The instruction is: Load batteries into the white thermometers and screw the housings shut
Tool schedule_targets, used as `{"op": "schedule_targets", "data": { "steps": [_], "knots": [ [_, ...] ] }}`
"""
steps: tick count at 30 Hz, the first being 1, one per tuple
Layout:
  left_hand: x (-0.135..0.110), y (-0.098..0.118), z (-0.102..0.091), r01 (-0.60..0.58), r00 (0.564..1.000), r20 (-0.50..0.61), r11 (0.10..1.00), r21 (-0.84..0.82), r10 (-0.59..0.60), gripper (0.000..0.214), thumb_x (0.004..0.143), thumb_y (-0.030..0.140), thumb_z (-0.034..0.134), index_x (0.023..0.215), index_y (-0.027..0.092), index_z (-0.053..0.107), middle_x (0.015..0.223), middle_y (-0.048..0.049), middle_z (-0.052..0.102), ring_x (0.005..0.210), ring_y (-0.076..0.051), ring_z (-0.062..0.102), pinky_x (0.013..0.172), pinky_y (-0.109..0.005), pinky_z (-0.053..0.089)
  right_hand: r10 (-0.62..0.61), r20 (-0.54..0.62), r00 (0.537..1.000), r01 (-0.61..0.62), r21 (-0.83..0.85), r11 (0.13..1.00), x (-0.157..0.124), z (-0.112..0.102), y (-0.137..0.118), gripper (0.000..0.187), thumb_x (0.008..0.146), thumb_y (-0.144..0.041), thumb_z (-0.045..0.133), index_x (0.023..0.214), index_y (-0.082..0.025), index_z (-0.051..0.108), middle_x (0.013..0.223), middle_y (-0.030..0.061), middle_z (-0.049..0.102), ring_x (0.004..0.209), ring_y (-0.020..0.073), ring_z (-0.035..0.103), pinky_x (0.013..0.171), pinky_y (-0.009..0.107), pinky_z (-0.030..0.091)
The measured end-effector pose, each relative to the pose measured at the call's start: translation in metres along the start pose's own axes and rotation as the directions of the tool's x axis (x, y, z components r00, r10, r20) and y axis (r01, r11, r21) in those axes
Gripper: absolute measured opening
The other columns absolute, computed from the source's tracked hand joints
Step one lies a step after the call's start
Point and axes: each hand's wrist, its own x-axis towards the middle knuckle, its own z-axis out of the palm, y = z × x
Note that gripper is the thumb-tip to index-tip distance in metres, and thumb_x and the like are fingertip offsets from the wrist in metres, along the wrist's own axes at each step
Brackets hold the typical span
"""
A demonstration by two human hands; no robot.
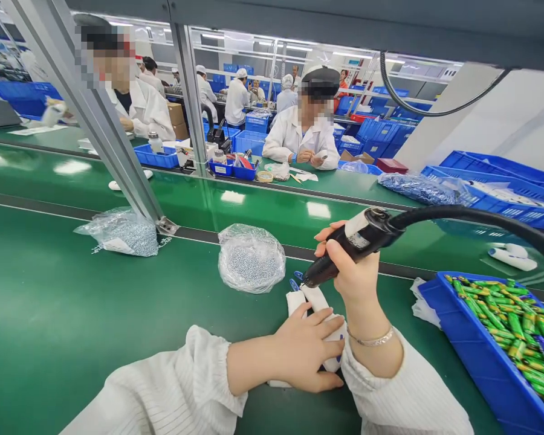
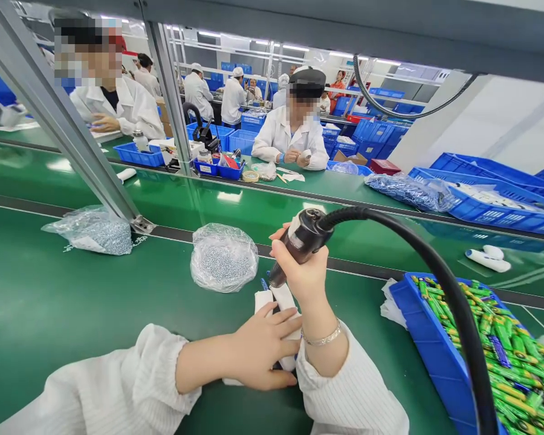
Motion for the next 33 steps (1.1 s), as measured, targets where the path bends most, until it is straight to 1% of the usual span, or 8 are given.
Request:
{"op": "schedule_targets", "data": {
  "steps": [7,12,17,19,26,28,31,33],
  "knots": [
    [0.002,0.002,-0.001,0.019,0.998,0.055,0.998,0.066,-0.023,0.034,0.077,0.039,0.063,0.105,0.021,0.061,0.140,-0.0126,0.038,0.129,-0.034,0.032,0.103,-0.055,0.016,0.031,0.024,0.999,-0.029,-0.068,0.997,0.001,0.003,0.003,0.020,0.077,-0.025,0.067,0.092,-0.019,0.056,0.077,0.0013,0.061,0.059,0.0135,0.056,0.053,0.024,0.050],
    [0.002,-0.001,0.003,-0.035,0.999,-0.034,0.997,0.067,0.037,0.033,0.075,0.039,0.064,0.102,0.019,0.063,0.137,-0.0138,0.043,0.125,-0.034,0.036,0.101,-0.054,0.020,0.037,0.016,0.999,-0.035,-0.118,0.992,0.001,0.005,0.004,0.018,0.077,-0.024,0.067,0.090,-0.019,0.056,0.071,0.0000,0.060,0.059,0.0148,0.056,0.053,0.026,0.048],
    [0.002,0.003,-0.001,-0.002,0.999,0.049,0.995,0.100,-0.003,0.038,0.076,0.039,0.064,0.108,0.018,0.061,0.139,-0.0152,0.039,0.129,-0.034,0.032,0.104,-0.053,0.017,0.055,0.025,0.998,-0.051,-0.136,0.989,0.001,0.004,0.007,0.017,0.076,-0.023,0.067,0.089,-0.019,0.056,0.068,-0.0009,0.058,0.059,0.0148,0.055,0.054,0.026,0.046],
    [0.003,0.004,-0.002,0.003,0.998,0.060,0.995,0.098,-0.009,0.039,0.077,0.039,0.063,0.109,0.018,0.060,0.140,-0.0155,0.038,0.130,-0.034,0.030,0.104,-0.053,0.016,0.060,0.025,0.998,-0.056,-0.139,0.989,0.001,0.003,0.009,0.017,0.076,-0.023,0.067,0.088,-0.019,0.056,0.068,-0.0012,0.058,0.057,0.0141,0.054,0.054,0.026,0.046],
    [0.001,-0.002,0.001,-0.026,0.999,-0.016,0.995,0.101,0.028,0.032,0.074,0.038,0.066,0.100,0.020,0.062,0.134,-0.0141,0.046,0.127,-0.034,0.035,0.103,-0.053,0.018,0.090,0.027,0.996,-0.085,-0.130,0.988,0.002,0.003,0.012,0.019,0.075,-0.024,0.068,0.089,-0.018,0.056,0.069,-0.0002,0.058,0.058,0.0145,0.054,0.055,0.027,0.045],
    [0.000,-0.004,0.001,-0.037,0.999,-0.012,0.994,0.104,0.039,0.031,0.074,0.037,0.065,0.100,0.019,0.062,0.135,-0.0142,0.045,0.126,-0.034,0.036,0.103,-0.054,0.019,0.090,0.032,0.995,-0.085,-0.123,0.989,0.002,0.006,0.014,0.018,0.075,-0.023,0.067,0.088,-0.017,0.056,0.070,0.0006,0.058,0.058,0.0146,0.054,0.054,0.027,0.044],
    [-0.001,-0.006,0.002,-0.041,0.999,0.011,0.992,0.120,0.040,0.033,0.077,0.040,0.061,0.105,0.021,0.060,0.138,-0.0118,0.042,0.127,-0.033,0.034,0.102,-0.055,0.020,0.069,0.036,0.997,-0.065,-0.109,0.992,0.005,0.010,0.010,0.014,0.074,-0.022,0.066,0.084,-0.016,0.058,0.074,0.0029,0.061,0.057,0.0146,0.054,0.054,0.027,0.046],
    [-0.002,-0.005,0.004,-0.037,0.999,0.011,0.990,0.138,0.036,0.039,0.080,0.045,0.056,0.111,0.021,0.057,0.139,-0.0114,0.040,0.128,-0.034,0.032,0.102,-0.056,0.020,0.041,0.036,0.999,-0.037,-0.094,0.995,0.008,0.011,-0.001,0.015,0.073,-0.023,0.067,0.082,-0.016,0.059,0.076,0.0036,0.062,0.055,0.0144,0.055,0.055,0.028,0.047]
  ]
}}
